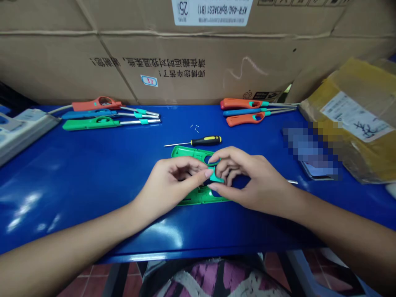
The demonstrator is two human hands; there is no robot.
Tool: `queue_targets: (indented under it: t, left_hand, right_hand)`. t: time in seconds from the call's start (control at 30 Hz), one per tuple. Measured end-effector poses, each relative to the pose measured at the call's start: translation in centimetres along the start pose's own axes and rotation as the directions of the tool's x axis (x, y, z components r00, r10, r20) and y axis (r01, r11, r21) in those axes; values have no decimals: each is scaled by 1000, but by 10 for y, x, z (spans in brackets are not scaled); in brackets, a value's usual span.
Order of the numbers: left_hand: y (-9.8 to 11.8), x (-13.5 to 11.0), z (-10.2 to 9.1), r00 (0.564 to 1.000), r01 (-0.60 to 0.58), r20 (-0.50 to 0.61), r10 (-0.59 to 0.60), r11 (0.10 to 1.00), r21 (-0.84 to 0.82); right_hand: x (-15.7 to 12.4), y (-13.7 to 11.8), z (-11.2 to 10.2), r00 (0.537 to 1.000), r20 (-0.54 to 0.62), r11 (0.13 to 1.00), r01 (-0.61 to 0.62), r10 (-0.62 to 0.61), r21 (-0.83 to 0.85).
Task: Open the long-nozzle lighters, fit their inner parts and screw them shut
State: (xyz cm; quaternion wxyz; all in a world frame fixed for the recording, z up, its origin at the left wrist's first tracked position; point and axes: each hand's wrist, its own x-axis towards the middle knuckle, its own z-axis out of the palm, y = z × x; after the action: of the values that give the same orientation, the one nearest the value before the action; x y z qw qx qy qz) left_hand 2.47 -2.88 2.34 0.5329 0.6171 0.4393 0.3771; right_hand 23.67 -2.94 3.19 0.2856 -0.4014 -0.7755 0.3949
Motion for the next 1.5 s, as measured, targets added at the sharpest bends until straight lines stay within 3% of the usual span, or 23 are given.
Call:
queue_targets:
  t: [0.17, 0.33, 0.4, 0.5, 0.6, 0.67, 0.87, 1.03, 1.27, 1.5]
  left_hand:
    - [5, 0, -2, 999, 31, 22, -31, 999, -14]
    - [4, 3, -9, 990, -135, -5, 141, 959, 250]
    - [1, 6, -12, 971, -222, 6, 239, 891, 395]
    - [-5, 8, -16, 925, -373, 154, 347, 754, 541]
    - [-11, 8, -16, 874, -483, 319, 367, 583, 654]
    - [-12, 8, -15, 869, -490, 351, 348, 518, 701]
    - [-12, 11, -13, 887, -461, 327, 327, 575, 676]
    - [-9, 12, -15, 904, -427, 324, 278, 580, 694]
    - [-8, 7, -13, 901, -432, 326, 286, 533, 727]
    - [2, 1, -15, 839, -531, 328, 435, 520, 669]
  right_hand:
    - [4, -3, -3, 978, 76, 941, -207, 194, 266]
    - [11, -2, -11, 930, 199, 817, -367, 309, 445]
    - [13, -1, -16, 911, 236, 778, -412, 338, 475]
    - [15, 1, -24, 893, 261, 736, -449, 366, 506]
    - [16, 0, -30, 901, 228, 749, -434, 370, 500]
    - [15, -1, -35, 906, 206, 798, -423, 369, 430]
    - [14, 3, -49, 947, 69, 945, -318, 313, 79]
    - [13, 11, -48, 933, 165, 948, -313, 319, -61]
    - [14, 17, -41, 920, 192, 939, -342, 342, -34]
    - [15, 11, -45, 904, 283, 921, -368, 322, 128]
